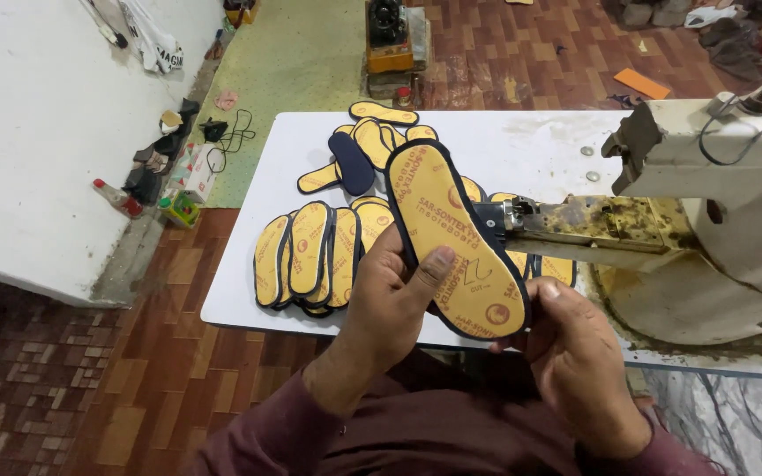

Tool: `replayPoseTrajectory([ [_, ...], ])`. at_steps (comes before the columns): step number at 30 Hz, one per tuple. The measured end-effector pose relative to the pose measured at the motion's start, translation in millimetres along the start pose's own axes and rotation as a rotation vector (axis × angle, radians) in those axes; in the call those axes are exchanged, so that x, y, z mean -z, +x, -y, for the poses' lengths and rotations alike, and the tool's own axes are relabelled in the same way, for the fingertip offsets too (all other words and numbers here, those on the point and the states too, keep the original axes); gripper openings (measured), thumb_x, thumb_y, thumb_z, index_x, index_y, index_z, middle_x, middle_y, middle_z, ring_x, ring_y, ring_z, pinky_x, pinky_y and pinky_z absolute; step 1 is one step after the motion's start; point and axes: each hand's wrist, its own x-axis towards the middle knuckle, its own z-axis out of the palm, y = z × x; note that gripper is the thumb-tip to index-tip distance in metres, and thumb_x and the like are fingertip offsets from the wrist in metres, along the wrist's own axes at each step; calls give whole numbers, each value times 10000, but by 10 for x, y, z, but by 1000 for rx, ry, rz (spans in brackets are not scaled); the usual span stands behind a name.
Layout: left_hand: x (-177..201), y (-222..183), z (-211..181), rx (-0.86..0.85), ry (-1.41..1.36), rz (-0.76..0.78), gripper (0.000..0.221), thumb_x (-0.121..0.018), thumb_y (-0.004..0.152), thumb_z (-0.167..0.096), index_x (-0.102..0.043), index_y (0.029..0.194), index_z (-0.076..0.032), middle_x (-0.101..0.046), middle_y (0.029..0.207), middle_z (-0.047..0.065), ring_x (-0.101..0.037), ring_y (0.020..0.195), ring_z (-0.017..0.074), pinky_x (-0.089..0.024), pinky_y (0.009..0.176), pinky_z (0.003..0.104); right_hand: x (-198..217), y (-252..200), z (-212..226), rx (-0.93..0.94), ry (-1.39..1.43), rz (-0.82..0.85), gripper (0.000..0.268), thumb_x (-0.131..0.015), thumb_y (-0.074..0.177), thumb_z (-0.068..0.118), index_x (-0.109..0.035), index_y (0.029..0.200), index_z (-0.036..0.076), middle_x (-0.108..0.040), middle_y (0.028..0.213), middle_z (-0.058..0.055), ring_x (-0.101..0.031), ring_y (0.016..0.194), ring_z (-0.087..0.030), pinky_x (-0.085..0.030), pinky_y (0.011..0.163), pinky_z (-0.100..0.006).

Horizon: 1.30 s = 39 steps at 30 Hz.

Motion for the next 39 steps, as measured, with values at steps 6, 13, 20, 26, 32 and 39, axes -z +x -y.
replayPoseTrajectory([
  [6,-67,-148,-156,25,5,310,405,-623,985,-249,-574,1301,0,-700,1216,130,-705,1094,224,-637,933,365,-277,-20,420,-102,-292,57,466,-411,1100,222,-733,1080,-115,-805,1036,-279,-733,863,-290,-589,713,-408],
  [13,-93,-179,-192,59,55,353,473,-630,952,-276,-536,1326,-2,-694,1236,147,-712,1100,256,-632,910,380,42,12,143,-235,50,198,506,-654,917,285,-686,1188,-141,-760,1139,-319,-737,937,-391,-593,833,-503],
  [20,-99,-175,-42,-146,635,248,437,-619,947,-331,-561,1278,-52,-761,1056,95,-774,865,246,-608,677,334,-35,60,369,139,-587,178,300,-697,967,121,-662,695,1,-635,743,-41,-559,715,-140,-473,640,-292],
  [26,-11,-46,-215,-141,746,369,449,-656,917,-331,-569,1274,-73,-663,741,38,-452,462,141,-365,422,303,-21,98,507,28,-583,138,248,-675,946,163,-759,877,-60,-740,858,-115,-665,768,-198,-560,674,-338],
  [32,7,438,37,55,454,140,629,-672,914,-222,-464,1417,92,-684,642,125,-668,475,204,-562,438,296,228,401,199,49,-662,61,534,-483,1001,426,-777,1094,-11,-743,869,-179,-710,794,-277,-611,659,-408],
  [39,-74,955,355,290,289,115,504,-706,882,-120,-561,1290,138,-620,575,129,-673,442,283,-622,394,386,1325,1079,-729,669,-1626,120,322,-613,935,300,-596,670,119,-602,622,-82,-688,689,-317,-541,595,-418],
])
